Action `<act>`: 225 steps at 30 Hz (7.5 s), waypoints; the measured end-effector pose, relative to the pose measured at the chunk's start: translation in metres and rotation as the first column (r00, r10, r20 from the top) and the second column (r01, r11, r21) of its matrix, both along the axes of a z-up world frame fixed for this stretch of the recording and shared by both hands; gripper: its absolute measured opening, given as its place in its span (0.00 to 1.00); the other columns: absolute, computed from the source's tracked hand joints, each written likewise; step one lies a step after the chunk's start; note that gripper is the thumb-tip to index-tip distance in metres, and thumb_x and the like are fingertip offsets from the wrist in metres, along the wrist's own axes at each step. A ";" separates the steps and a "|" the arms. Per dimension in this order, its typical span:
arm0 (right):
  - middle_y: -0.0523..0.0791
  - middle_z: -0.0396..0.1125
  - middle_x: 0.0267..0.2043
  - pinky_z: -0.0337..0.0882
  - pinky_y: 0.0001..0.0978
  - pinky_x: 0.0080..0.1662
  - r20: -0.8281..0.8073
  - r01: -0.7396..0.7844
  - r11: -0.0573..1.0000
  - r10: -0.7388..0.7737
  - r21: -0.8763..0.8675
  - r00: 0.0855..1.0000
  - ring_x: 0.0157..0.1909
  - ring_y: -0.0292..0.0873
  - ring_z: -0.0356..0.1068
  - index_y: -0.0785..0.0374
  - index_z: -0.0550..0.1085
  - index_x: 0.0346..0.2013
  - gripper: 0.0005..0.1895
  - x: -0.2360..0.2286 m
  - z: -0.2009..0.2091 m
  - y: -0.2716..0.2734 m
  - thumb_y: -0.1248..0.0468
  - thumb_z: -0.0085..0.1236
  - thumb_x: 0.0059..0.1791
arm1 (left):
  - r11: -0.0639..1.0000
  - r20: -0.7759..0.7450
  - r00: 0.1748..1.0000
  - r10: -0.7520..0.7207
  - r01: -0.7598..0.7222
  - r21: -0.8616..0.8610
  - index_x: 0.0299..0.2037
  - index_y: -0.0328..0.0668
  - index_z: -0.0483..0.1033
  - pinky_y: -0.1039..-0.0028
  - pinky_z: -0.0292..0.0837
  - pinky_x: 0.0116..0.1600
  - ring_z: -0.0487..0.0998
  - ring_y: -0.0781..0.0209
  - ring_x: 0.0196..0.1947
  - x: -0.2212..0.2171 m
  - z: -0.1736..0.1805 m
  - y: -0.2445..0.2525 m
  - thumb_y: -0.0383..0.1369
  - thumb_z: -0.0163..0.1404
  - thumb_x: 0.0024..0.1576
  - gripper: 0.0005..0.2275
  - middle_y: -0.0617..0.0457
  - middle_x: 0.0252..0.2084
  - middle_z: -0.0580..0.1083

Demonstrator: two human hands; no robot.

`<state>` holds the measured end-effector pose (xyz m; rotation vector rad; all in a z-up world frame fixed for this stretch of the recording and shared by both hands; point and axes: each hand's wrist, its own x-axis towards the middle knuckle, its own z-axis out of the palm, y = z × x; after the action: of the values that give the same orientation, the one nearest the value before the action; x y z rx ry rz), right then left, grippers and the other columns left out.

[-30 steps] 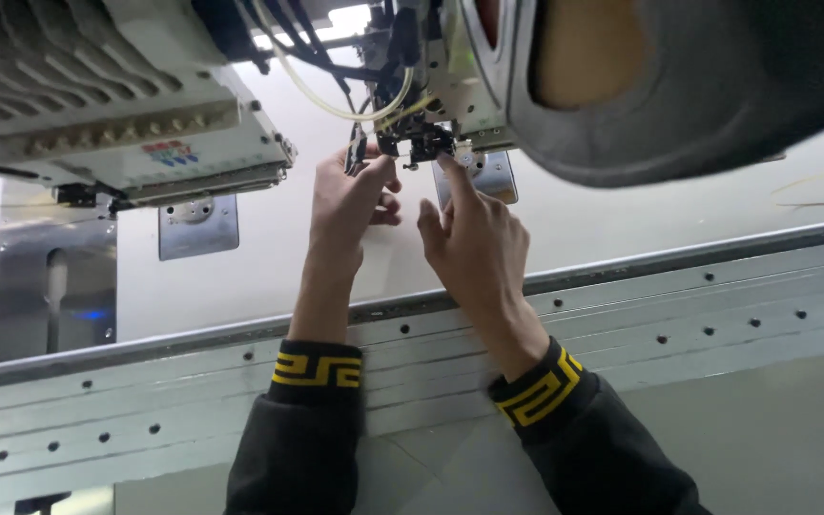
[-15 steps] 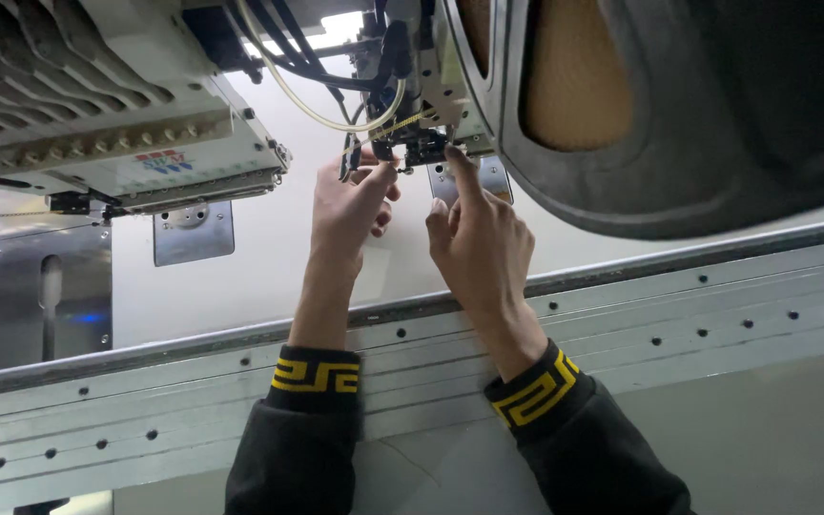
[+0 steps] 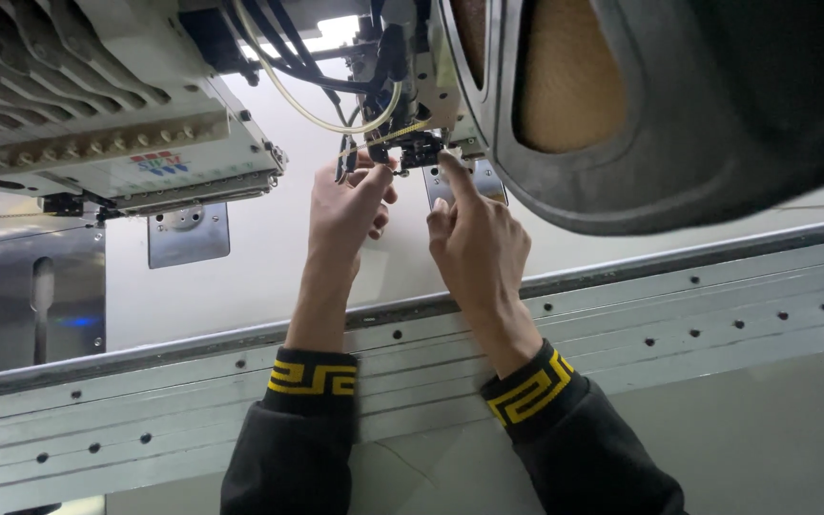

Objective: Threading a strip of sequins through the guides of an industrial embroidery machine

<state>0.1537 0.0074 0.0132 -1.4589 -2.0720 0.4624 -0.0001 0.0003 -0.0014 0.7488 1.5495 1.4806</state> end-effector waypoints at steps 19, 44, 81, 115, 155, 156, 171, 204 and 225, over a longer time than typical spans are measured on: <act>0.50 0.72 0.25 0.71 0.43 0.30 -0.291 -0.261 0.965 0.250 -0.001 0.924 0.22 0.48 0.71 0.70 0.62 0.67 0.31 -0.013 -0.007 -0.002 0.64 0.54 0.49 | 0.999 0.019 1.000 -0.018 0.018 0.027 0.37 0.32 0.78 0.79 0.63 0.13 0.67 0.66 0.11 -0.002 -0.007 0.002 0.31 0.53 0.54 0.08 0.46 0.19 0.71; 0.48 0.73 0.25 0.69 0.46 0.29 -0.319 -0.199 0.980 0.187 -0.008 0.929 0.22 0.54 0.72 0.61 0.64 0.68 0.31 -0.017 -0.010 -0.008 0.62 0.53 0.49 | 0.998 0.015 1.000 -0.019 0.018 0.057 0.37 0.33 0.79 0.77 0.63 0.12 0.67 0.65 0.10 0.000 -0.006 0.003 0.28 0.50 0.53 0.07 0.44 0.19 0.71; 0.47 0.68 0.17 0.72 0.60 0.34 -0.086 -0.062 0.998 0.064 0.034 0.994 0.24 0.58 0.72 0.56 0.68 0.65 0.28 0.000 0.009 -0.009 0.65 0.52 0.48 | 1.000 -0.049 0.999 0.009 -0.009 0.007 0.37 0.35 0.80 0.78 0.66 0.11 0.69 0.65 0.10 0.008 0.007 -0.002 0.28 0.49 0.52 0.08 0.45 0.19 0.71; 0.55 0.60 0.56 0.68 0.63 0.52 -0.031 -0.200 0.974 0.205 0.109 0.978 0.57 0.61 0.63 0.63 0.79 0.45 0.18 0.001 0.011 -0.020 0.58 0.45 0.50 | 0.996 -0.219 0.975 0.043 -0.024 0.088 0.38 0.29 0.79 0.78 0.62 0.12 0.70 0.64 0.10 0.000 -0.008 -0.006 0.27 0.48 0.56 0.08 0.45 0.17 0.73; 0.48 0.65 0.15 0.64 0.25 0.27 -0.758 -0.128 0.988 0.016 -0.089 0.652 0.19 0.35 0.66 0.65 0.80 0.43 0.11 0.074 0.023 0.001 0.73 0.50 0.51 | 0.852 0.366 0.796 0.481 -0.524 0.020 0.29 0.35 0.74 0.78 0.54 0.12 0.64 0.69 0.10 0.149 -0.017 0.041 0.26 0.51 0.55 0.03 0.54 0.16 0.61; 0.48 0.64 0.15 0.64 0.25 0.27 -0.761 -0.129 0.986 0.005 -0.104 0.648 0.20 0.35 0.66 0.65 0.80 0.43 0.11 0.073 0.021 0.001 0.73 0.50 0.51 | 0.844 0.259 0.824 0.504 -0.533 0.053 0.29 0.35 0.76 0.78 0.55 0.11 0.65 0.68 0.09 0.151 -0.011 0.035 0.26 0.51 0.55 0.04 0.53 0.15 0.63; 0.46 0.63 0.14 0.64 0.26 0.27 -0.773 -0.147 0.981 -0.006 -0.128 0.634 0.20 0.34 0.64 0.65 0.80 0.42 0.10 0.068 0.026 0.005 0.72 0.51 0.52 | 0.887 -0.226 0.862 0.454 -0.414 0.206 0.30 0.48 0.78 0.76 0.67 0.17 0.71 0.63 0.11 0.143 -0.024 0.018 0.28 0.51 0.57 0.05 0.52 0.17 0.69; 0.43 0.61 0.18 0.65 0.23 0.26 -0.815 -0.072 0.990 -0.057 -0.120 0.577 0.20 0.32 0.62 0.67 0.78 0.40 0.10 0.069 0.023 0.007 0.74 0.48 0.52 | 0.794 -0.073 0.911 0.407 -0.313 0.521 0.36 0.40 0.79 0.83 0.60 0.23 0.66 0.74 0.17 0.159 0.034 0.005 0.36 0.44 0.68 0.13 0.60 0.16 0.64; 0.45 0.68 0.23 0.63 0.23 0.23 -0.805 0.028 0.989 -0.132 -0.143 0.578 0.20 0.32 0.61 0.64 0.80 0.37 0.12 0.118 0.012 0.036 0.73 0.48 0.47 | 0.950 0.485 0.845 0.227 -0.302 0.081 0.50 0.29 0.73 0.83 0.53 0.14 0.61 0.72 0.12 0.213 -0.011 0.057 0.31 0.49 0.62 0.11 0.58 0.17 0.59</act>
<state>0.2719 0.0432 0.0249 -1.0626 -1.2233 1.0133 0.2128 0.0573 -0.0121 0.2231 1.2019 1.8417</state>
